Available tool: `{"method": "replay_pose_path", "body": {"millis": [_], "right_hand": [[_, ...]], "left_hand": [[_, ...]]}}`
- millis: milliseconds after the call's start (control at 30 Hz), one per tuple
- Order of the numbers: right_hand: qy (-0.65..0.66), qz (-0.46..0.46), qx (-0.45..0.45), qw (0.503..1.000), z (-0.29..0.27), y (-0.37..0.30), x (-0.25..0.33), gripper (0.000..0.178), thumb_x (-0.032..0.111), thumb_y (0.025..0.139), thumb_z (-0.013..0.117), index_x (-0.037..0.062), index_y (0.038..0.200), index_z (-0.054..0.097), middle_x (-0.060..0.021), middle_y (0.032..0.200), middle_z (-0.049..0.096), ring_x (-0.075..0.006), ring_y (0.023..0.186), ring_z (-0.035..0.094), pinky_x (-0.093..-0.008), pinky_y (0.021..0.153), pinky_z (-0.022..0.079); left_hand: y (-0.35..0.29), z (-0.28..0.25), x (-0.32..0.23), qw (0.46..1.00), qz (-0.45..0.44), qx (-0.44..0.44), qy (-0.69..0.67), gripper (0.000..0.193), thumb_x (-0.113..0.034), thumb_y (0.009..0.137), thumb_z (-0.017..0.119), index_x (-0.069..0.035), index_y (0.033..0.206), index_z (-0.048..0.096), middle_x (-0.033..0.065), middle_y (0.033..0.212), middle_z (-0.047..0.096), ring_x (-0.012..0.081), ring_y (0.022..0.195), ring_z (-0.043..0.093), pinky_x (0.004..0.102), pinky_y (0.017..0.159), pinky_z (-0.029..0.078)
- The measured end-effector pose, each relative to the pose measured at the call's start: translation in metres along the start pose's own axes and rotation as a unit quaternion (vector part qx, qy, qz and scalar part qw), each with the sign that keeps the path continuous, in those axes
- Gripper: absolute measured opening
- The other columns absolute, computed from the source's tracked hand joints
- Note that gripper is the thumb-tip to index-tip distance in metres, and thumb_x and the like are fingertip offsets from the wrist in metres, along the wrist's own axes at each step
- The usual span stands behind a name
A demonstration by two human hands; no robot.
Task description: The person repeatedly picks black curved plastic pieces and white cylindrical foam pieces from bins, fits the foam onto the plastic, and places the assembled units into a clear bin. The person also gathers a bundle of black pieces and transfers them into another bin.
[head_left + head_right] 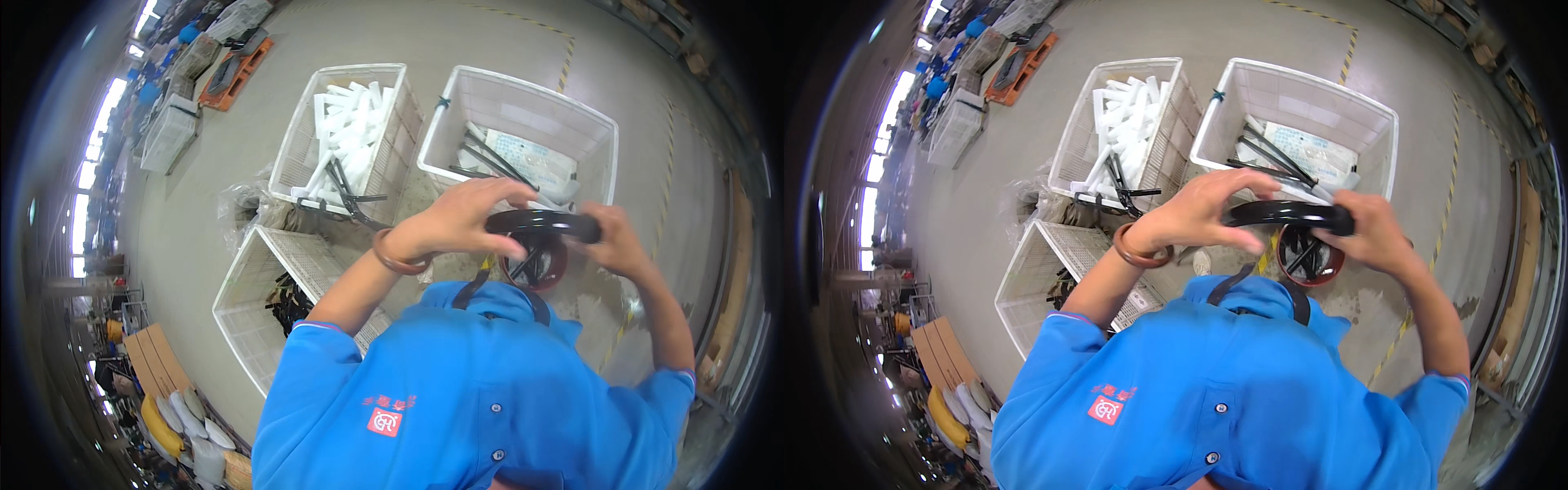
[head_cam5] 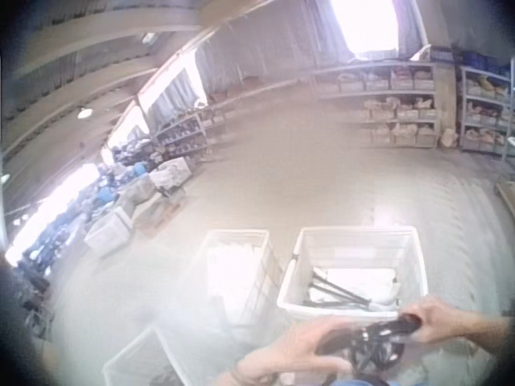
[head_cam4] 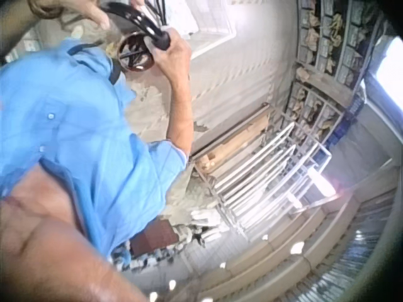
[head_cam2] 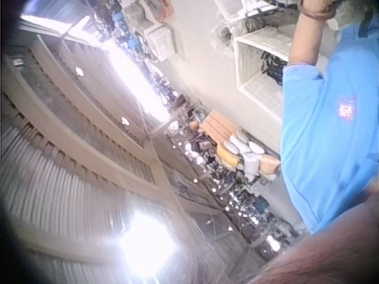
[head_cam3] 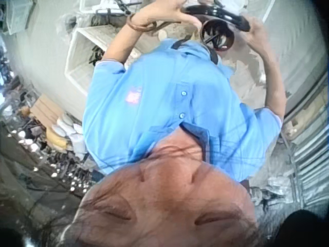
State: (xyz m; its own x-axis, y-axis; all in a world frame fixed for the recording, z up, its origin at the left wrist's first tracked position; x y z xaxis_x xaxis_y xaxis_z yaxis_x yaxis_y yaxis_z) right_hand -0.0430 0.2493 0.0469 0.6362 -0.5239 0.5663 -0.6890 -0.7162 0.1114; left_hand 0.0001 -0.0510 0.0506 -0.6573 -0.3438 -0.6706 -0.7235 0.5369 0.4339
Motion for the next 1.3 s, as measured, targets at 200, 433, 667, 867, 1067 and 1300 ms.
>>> {"method": "replay_pose_path", "body": {"millis": [200, 433, 667, 867, 1067, 1300], "right_hand": [[0.281, 0.292, 0.038, 0.913, -0.094, -0.016, -0.006, 0.028, 0.011, 0.072, 0.076, 0.0025, 0.092, 0.059, 0.0006, 0.072, 0.054, -0.0099, 0.065, 0.052, -0.0231, 0.06, 0.044], [-0.022, 0.175, -0.117, 0.977, -0.047, -0.024, -0.012, 0.032, 0.015, 0.082, 0.073, 0.0014, 0.107, 0.058, -0.0162, 0.076, 0.059, -0.0297, 0.068, 0.058, -0.0348, 0.068, 0.048], [0.28, 0.156, 0.215, 0.922, -0.097, 0.011, -0.028, 0.04, 0.033, 0.079, 0.081, 0.001, 0.084, 0.057, -0.0046, 0.063, 0.057, -0.0122, 0.055, 0.057, -0.0293, 0.049, 0.047], [-0.116, -0.18, 0.276, 0.937, -0.059, 0.069, 0.041, 0.018, 0.017, 0.076, 0.071, 0.0023, 0.087, 0.067, -0.0147, 0.076, 0.068, -0.0321, 0.074, 0.067, -0.0426, 0.065, 0.054], [-0.219, -0.299, 0.281, 0.885, 0.029, 0.083, 0.061, 0.008, 0.01, 0.079, 0.06, 0.0056, 0.082, 0.056, -0.0085, 0.072, 0.061, -0.0292, 0.071, 0.067, -0.0437, 0.061, 0.053], [-0.032, 0.02, 0.139, 0.99, 0.004, 0.124, 0.035, 0.023, 0.017, 0.083, 0.07, 0.0028, 0.098, 0.06, -0.0152, 0.076, 0.061, -0.0332, 0.074, 0.062, -0.0421, 0.067, 0.048]], "left_hand": [[-0.042, 0.006, -0.028, 0.86, -0.268, 0.114, -0.419, 0.04, -0.019, 0.093, 0.068, -0.004, 0.127, 0.051, -0.0015, 0.078, 0.053, 0.0053, 0.058, 0.05, 0.0203, 0.053, 0.041], [-0.043, 0.025, -0.069, 0.691, -0.476, 0.03, -0.543, 0.02, -0.024, 0.098, 0.061, -0.007, 0.103, 0.052, -0.0009, 0.065, 0.052, 0.0049, 0.043, 0.045, 0.0218, 0.04, 0.038], [-0.034, 0.057, -0.1, 0.843, -0.436, -0.002, -0.315, 0.017, -0.016, 0.092, 0.068, -0.007, 0.093, 0.055, -0.0056, 0.066, 0.05, 0.0016, 0.057, 0.043, 0.0219, 0.051, 0.035], [-0.034, 0.08, -0.091, 0.833, -0.448, 0.069, -0.316, 0.023, -0.023, 0.092, 0.069, -0.006, 0.085, 0.055, -0.0025, 0.07, 0.052, 0.0057, 0.064, 0.048, 0.0249, 0.057, 0.04], [-0.064, 0.084, -0.073, 0.675, -0.522, 0.012, -0.522, 0.026, -0.026, 0.094, 0.067, -0.008, 0.086, 0.05, -0.0026, 0.058, 0.049, 0.0052, 0.039, 0.04, 0.0212, 0.036, 0.03], [-0.113, 0.042, -0.075, 0.621, -0.449, -0.094, -0.635, 0.022, -0.02, 0.092, 0.069, -0.007, 0.097, 0.052, -0.0026, 0.061, 0.049, 0.0043, 0.042, 0.041, 0.0202, 0.039, 0.031]]}}
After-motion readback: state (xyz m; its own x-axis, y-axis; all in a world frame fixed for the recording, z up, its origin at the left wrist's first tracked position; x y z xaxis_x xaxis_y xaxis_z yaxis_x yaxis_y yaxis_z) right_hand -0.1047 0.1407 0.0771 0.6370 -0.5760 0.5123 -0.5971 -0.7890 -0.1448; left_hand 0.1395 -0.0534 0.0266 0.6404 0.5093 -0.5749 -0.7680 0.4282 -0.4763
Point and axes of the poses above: each hand's wrist, its own y-axis towards the middle knuckle, its own z-axis out of the palm, x = y × z, the point moved 1 cm from there along y, towards the middle knuckle
